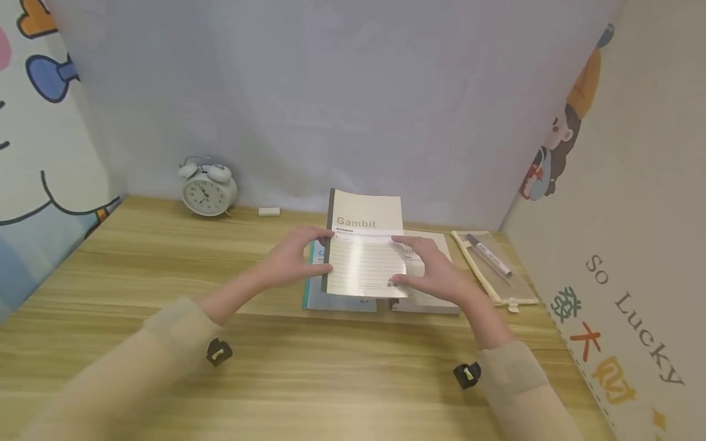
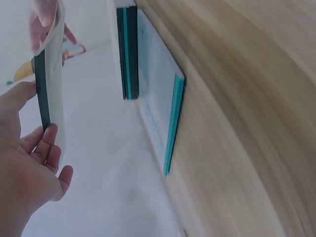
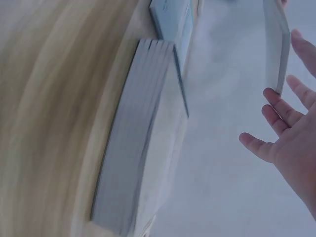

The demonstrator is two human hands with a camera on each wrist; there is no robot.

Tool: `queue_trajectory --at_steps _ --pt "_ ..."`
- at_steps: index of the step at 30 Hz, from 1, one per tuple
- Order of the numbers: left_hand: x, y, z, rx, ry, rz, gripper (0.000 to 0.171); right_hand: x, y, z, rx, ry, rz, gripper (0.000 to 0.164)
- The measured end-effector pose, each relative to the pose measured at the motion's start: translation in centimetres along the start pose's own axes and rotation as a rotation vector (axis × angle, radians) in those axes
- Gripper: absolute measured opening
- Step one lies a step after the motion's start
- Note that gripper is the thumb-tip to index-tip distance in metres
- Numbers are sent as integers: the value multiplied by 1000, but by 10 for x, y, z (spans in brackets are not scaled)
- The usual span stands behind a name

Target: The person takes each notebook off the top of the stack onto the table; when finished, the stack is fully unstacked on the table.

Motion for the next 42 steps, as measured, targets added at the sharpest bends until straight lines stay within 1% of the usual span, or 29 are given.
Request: queue_trajectory --at_steps 4,7,9,12,16,20,26,30,33,35,39,42 --pt "-17 -10 -11 11 9 -9 63 5 10 -18 -39 26 -24 74" --pt "-30 -19 -21 20 6 1 63 11 21 -32 -75 29 -39 73" --pt "-37 -25 -27 25 9 14 63 16 29 -40 -93 12 -51 73" --pt "-45 -33 -38 11 -6 18 63 25 40 -49 -100 2 -76 75" --pt "-55 -44 -54 -16 -14 17 64 37 54 -61 -95 17 -97 79" --pt "-62 -52 -73 -31 8 32 63 51 67 -70 -93 25 -105 79" --pt "-64 -62 -102 -40 78 32 62 77 85 -78 -86 1 -144 80" --pt "-61 -67 -118 -66 138 -9 66 94 97 -82 -82 -37 -178 82" --pt "-61 -69 -128 -84 180 -41 68 106 105 -83 -61 -66 -203 84" --pt "-62 -70 -133 -83 202 -55 68 114 110 -84 -50 -77 -221 85" --pt "-62 -73 -144 -76 246 -71 66 131 118 -85 -33 -103 -250 86" --pt "-63 -76 -153 -85 289 -83 65 142 123 -86 -26 -103 -265 88"
Point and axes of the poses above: each hand's wrist, its own y-axis towards the middle knuckle, its own x-axis out of the palm, z = x × y, the point moved 9 cm from there along y, towards the middle knuckle, and after that the axes turned 4 degrees about -z, right-handed, at the moved point
